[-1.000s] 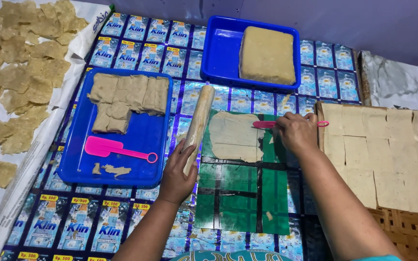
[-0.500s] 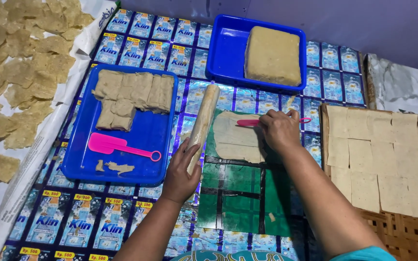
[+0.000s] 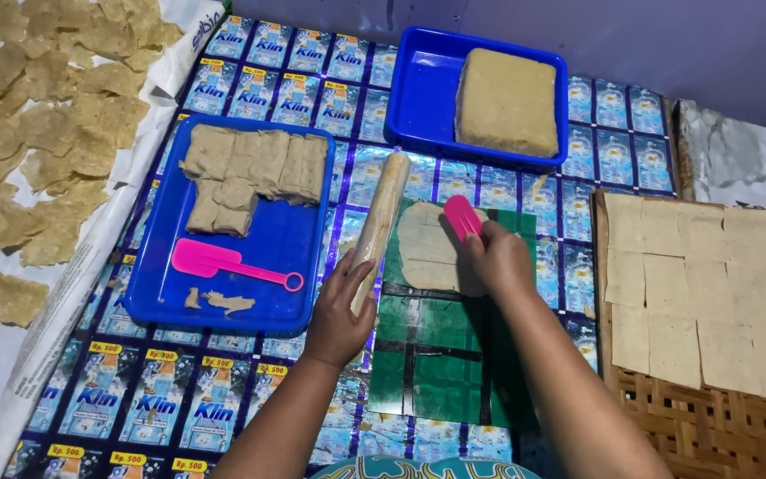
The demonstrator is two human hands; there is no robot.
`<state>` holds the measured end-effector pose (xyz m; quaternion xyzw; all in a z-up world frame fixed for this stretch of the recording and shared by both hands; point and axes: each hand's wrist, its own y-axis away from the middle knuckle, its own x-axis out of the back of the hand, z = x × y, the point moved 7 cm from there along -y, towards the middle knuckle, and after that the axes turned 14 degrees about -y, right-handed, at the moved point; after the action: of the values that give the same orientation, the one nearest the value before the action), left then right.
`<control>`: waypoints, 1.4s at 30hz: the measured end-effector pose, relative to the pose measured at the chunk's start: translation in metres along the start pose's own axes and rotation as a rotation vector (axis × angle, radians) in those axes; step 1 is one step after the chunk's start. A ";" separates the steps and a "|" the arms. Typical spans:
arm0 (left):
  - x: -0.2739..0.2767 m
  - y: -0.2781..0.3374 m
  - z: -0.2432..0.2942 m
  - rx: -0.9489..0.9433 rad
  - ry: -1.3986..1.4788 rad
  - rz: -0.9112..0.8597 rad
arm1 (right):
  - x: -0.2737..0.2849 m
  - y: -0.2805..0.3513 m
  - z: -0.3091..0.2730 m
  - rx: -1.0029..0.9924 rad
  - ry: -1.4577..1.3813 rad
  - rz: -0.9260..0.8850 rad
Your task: Flattening dough with a rolling pin and cutting it into square sheets on a prepared surface.
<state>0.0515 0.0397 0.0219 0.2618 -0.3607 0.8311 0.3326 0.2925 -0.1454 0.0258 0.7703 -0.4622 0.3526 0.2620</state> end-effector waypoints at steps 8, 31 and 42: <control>-0.001 0.002 0.000 -0.007 0.001 0.009 | -0.028 0.028 -0.012 -0.075 -0.103 -0.125; 0.001 0.001 -0.003 -0.015 0.023 0.029 | -0.055 0.012 -0.044 -0.092 -0.011 -0.135; 0.000 0.003 -0.005 -0.021 0.033 0.026 | -0.050 0.048 -0.058 -0.157 0.014 -0.215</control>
<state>0.0485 0.0416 0.0176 0.2396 -0.3673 0.8358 0.3303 0.2159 -0.0979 0.0260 0.7900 -0.4015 0.2905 0.3609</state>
